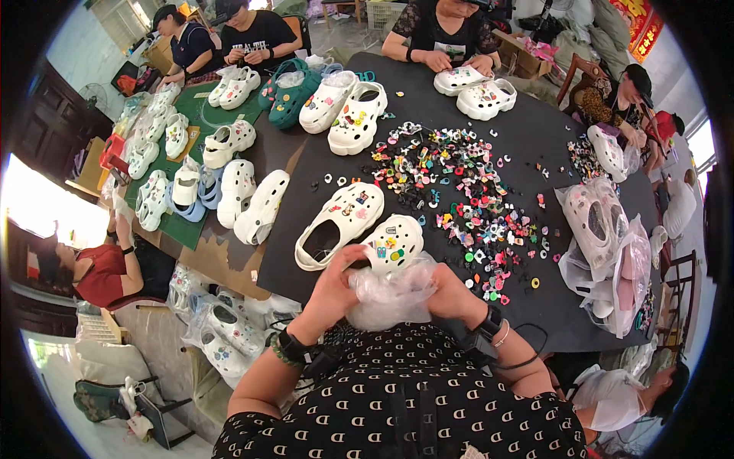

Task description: Adding decorative charms to clogs and packing them into plastic bags.

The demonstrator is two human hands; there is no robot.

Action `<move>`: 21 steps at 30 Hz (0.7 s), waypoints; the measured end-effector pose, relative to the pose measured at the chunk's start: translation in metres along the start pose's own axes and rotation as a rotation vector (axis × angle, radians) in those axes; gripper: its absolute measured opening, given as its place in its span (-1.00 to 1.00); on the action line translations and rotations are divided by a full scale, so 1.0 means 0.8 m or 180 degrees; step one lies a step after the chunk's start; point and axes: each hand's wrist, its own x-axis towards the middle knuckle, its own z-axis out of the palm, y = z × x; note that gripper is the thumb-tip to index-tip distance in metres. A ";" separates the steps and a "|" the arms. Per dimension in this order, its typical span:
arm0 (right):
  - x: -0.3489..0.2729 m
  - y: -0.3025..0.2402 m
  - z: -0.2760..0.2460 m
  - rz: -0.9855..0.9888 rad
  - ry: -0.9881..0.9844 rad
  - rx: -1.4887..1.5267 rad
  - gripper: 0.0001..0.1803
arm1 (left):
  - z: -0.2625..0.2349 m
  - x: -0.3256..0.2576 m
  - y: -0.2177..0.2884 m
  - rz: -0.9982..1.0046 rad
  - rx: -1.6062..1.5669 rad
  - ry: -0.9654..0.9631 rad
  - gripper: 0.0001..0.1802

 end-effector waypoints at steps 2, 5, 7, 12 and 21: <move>0.002 -0.002 0.004 -0.0102 0.0020 0.0027 -0.70 | 0.002 0.002 -0.013 -0.0702 0.0767 0.1259 -0.63; 0.011 -0.004 0.020 -0.0279 0.0441 -0.0507 -0.71 | -0.008 0.000 -0.029 -0.0963 0.1495 0.1044 -0.65; 0.016 0.002 0.024 -0.0527 0.0482 -0.0946 -0.70 | -0.006 -0.002 -0.034 -0.1066 0.1029 0.0766 -0.67; 0.018 0.015 0.024 0.0204 0.0328 -0.0632 -0.69 | -0.006 -0.019 -0.024 -0.1506 -0.1564 0.0060 -0.61; 0.020 0.022 0.034 0.0865 -0.0462 0.0810 -0.50 | -0.018 -0.019 -0.047 -0.0873 0.0466 0.0141 -0.54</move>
